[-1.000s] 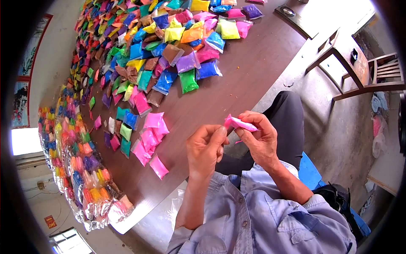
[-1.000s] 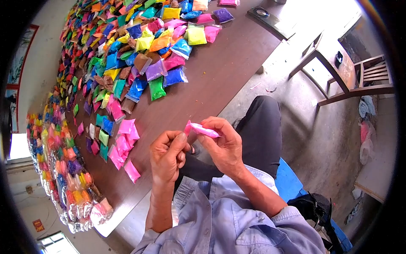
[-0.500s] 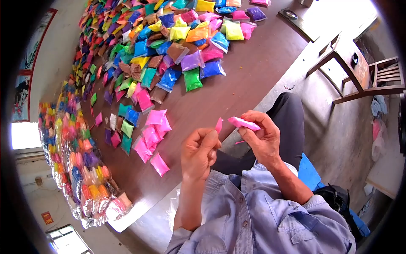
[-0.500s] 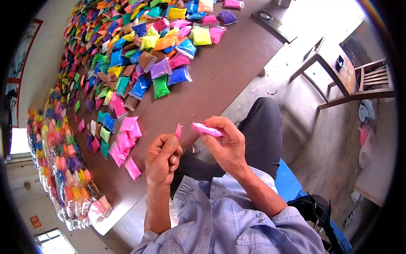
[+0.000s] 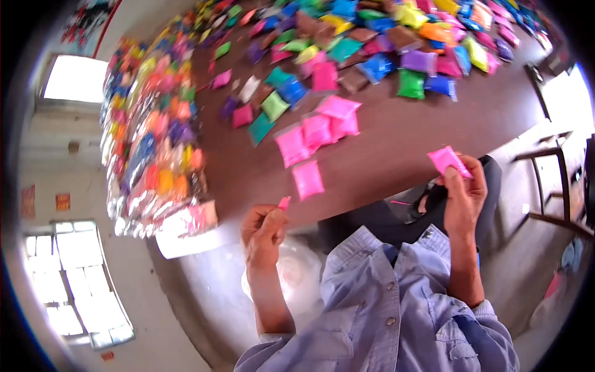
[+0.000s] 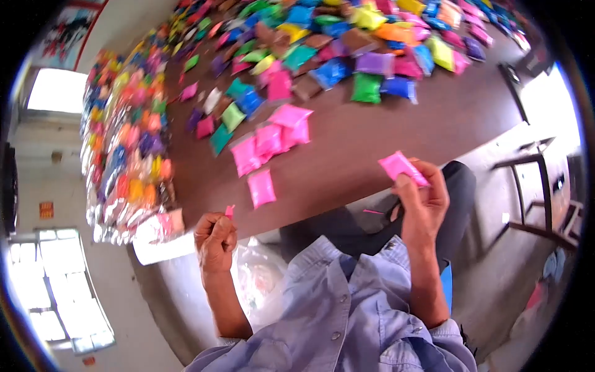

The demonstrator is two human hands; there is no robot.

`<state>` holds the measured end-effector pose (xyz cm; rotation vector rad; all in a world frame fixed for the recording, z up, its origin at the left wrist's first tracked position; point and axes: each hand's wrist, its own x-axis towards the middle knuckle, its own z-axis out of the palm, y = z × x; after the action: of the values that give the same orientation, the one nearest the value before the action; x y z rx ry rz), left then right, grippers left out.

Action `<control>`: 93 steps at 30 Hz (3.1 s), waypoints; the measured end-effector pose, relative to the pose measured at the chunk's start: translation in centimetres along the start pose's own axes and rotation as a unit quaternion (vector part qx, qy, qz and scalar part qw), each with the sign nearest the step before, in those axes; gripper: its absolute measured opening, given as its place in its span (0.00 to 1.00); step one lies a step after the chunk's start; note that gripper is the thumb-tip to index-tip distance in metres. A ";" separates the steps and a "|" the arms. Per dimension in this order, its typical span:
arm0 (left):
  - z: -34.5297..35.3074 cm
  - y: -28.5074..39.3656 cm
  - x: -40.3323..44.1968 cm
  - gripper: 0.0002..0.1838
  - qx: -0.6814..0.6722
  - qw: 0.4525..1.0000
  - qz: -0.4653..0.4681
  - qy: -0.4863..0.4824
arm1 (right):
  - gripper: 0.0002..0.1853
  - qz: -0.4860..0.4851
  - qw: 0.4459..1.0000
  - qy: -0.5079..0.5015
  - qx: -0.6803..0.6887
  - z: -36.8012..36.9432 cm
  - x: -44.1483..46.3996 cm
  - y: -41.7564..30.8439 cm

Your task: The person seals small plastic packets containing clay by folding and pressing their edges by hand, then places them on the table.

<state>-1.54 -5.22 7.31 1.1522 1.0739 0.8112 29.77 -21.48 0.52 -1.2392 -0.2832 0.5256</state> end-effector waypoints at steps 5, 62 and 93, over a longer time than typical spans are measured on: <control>-11.0 -3.5 -4.2 0.09 -0.100 0.975 0.001 0.198 | 0.13 -0.012 0.999 -0.034 -0.024 0.6 1.1 1.3; -17.0 -45.8 -36.6 0.11 -0.080 0.816 -0.327 0.471 | 0.20 -0.076 0.966 -0.193 -0.157 4.3 8.7 -0.1; -12.7 -24.9 -18.1 0.09 0.440 0.878 0.047 0.180 | 0.17 0.135 0.949 -0.279 -0.056 8.1 1.1 -0.6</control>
<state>-19.84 -24.02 -13.19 1.8654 1.8095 0.6205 26.99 -14.37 3.51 -1.2258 -0.6308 1.1147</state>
